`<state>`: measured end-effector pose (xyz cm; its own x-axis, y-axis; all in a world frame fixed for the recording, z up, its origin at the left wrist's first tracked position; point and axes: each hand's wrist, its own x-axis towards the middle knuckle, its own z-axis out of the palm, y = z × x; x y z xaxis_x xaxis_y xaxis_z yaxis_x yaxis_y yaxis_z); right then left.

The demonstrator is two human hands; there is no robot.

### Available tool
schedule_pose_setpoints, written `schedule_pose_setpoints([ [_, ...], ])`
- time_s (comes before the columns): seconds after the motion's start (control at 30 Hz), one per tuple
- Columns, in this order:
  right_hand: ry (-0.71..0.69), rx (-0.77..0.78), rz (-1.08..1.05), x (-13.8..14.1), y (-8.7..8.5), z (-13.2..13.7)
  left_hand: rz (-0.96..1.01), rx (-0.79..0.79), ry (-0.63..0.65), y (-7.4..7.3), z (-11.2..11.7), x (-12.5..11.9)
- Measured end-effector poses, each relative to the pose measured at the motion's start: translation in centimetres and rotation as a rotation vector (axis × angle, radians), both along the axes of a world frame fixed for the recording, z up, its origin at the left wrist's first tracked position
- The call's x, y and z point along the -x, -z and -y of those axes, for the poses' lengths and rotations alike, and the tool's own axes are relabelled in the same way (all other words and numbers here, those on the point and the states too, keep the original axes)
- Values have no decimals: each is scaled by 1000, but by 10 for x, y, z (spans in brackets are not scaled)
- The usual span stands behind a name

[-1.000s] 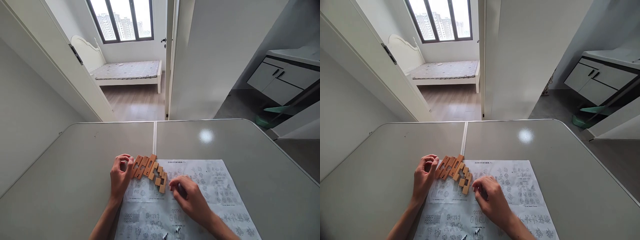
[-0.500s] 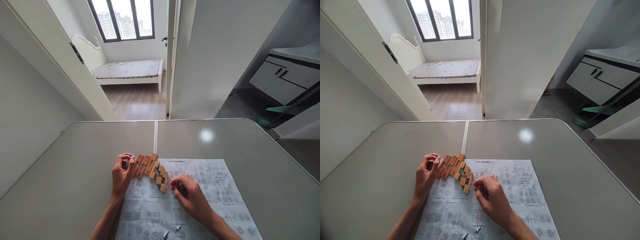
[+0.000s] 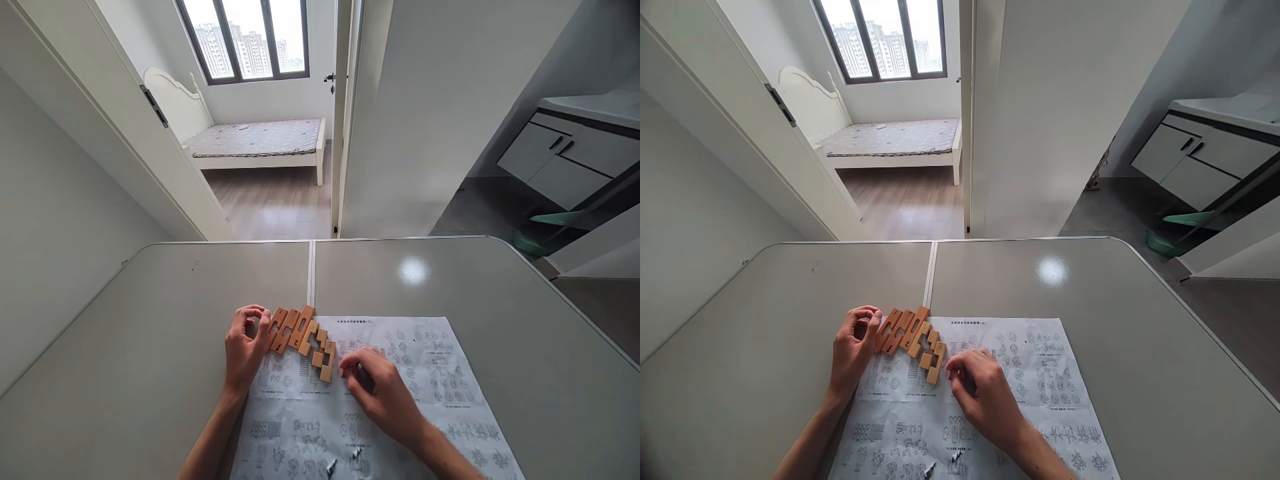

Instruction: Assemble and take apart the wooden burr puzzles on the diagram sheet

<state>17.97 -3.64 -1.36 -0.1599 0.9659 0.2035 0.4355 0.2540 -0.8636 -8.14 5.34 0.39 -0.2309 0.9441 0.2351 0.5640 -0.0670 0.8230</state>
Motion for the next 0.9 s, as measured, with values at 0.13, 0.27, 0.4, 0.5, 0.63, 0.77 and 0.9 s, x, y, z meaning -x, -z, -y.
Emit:
schedule_pose_setpoints([
  [0.13,0,1,0,1,0,0,-1,-4,7,1,0,1],
  [0.27,-4,2,-15,1,-1,1,8,-2,10,0,0,0],
  [0.4,-18,25,-24,0,0,0,14,2,14,0,0,0],
  [0.5,-22,33,-20,-1,1,0,17,5,8,0,0,0],
  [0.63,-25,39,-23,-1,2,0,18,4,12,0,0,0],
  [0.77,-22,41,-17,0,3,0,14,1,11,2,0,1],
  [0.9,-20,28,-10,-1,3,0,10,-1,6,3,-1,1],
])
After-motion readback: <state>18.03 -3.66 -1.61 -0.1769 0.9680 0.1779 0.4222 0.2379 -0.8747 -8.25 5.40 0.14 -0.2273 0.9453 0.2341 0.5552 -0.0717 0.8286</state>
